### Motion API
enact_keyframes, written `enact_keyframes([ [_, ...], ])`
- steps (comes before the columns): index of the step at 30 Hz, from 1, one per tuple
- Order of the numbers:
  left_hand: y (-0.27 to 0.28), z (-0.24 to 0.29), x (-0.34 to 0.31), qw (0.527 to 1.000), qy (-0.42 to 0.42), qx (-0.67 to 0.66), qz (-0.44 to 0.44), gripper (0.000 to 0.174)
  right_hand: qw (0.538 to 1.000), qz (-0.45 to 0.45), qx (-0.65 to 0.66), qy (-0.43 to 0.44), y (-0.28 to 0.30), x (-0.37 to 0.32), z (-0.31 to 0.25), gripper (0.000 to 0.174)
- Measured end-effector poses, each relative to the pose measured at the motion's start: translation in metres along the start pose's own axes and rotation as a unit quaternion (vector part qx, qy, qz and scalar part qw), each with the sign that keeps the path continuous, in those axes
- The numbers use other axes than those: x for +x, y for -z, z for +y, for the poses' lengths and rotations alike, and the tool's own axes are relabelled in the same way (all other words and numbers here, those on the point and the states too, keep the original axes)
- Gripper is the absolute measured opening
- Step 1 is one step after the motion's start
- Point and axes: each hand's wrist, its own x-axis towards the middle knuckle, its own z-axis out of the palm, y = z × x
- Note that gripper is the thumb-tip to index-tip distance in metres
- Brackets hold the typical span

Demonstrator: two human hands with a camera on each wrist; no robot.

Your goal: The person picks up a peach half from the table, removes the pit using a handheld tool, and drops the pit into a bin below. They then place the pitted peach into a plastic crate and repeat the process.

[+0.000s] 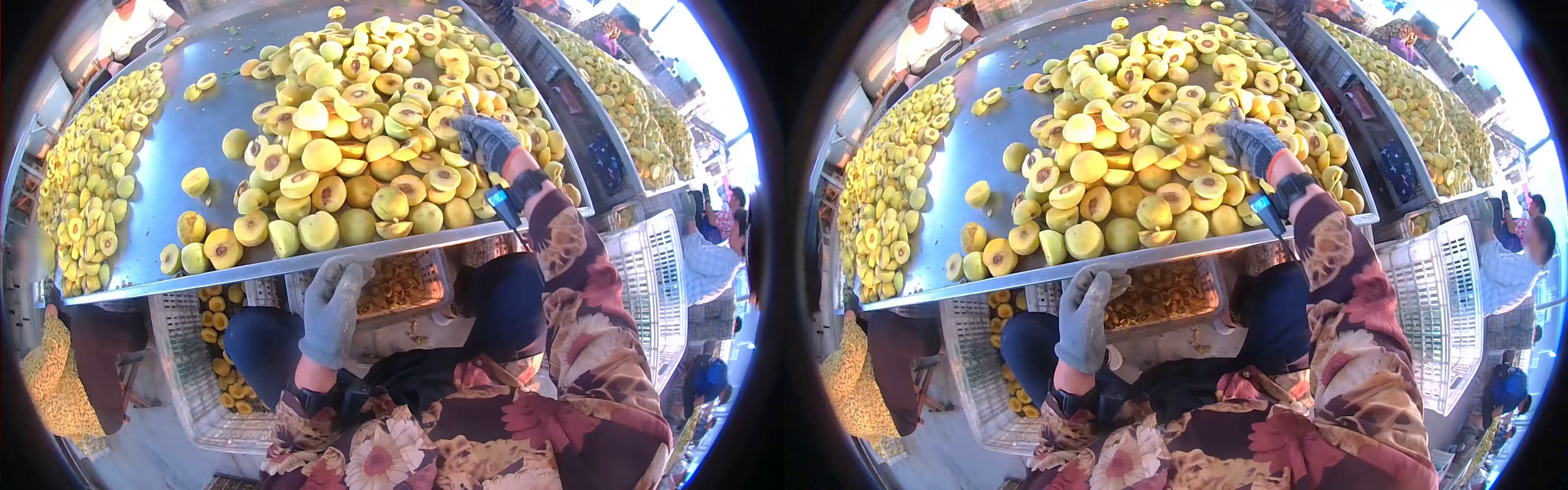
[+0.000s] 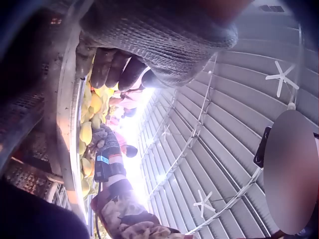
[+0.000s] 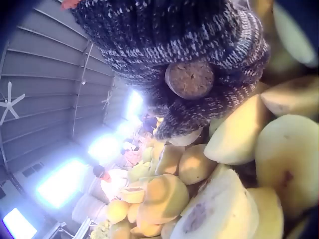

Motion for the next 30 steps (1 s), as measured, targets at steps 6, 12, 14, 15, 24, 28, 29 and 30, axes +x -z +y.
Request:
enact_keyframes([
  [6, -0.011, 0.005, 0.001, 0.998, 0.015, -0.052, -0.027, 0.031, 0.991, -0.134, 0.007, -0.021, -0.037, -0.101, -0.006, 0.022],
  [12, -0.036, 0.005, -0.006, 0.981, -0.153, -0.081, -0.089, 0.076, 0.943, -0.233, 0.215, -0.107, -0.106, -0.189, 0.036, 0.021],
  [14, -0.042, 0.009, -0.013, 0.976, -0.179, -0.103, -0.071, 0.077, 0.931, -0.173, 0.280, -0.160, -0.128, -0.214, 0.046, 0.019],
  [15, -0.037, 0.009, -0.016, 0.970, -0.165, -0.152, -0.089, 0.076, 0.942, -0.203, 0.240, -0.119, -0.132, -0.219, 0.057, 0.024],
  [24, 0.005, 0.004, -0.025, 0.964, -0.221, 0.139, -0.051, 0.048, 0.790, -0.046, -0.524, 0.316, -0.136, -0.240, 0.063, 0.050],
  [28, 0.004, -0.005, -0.020, 0.978, -0.194, -0.017, -0.079, 0.042, 0.789, -0.091, -0.554, 0.250, -0.150, -0.238, 0.068, 0.046],
  [29, 0.005, -0.006, -0.020, 0.977, -0.187, -0.047, -0.088, 0.041, 0.781, -0.099, -0.557, 0.265, -0.151, -0.238, 0.069, 0.045],
  [30, 0.006, -0.006, -0.020, 0.976, -0.180, -0.077, -0.097, 0.041, 0.772, -0.107, -0.560, 0.280, -0.154, -0.240, 0.068, 0.044],
])
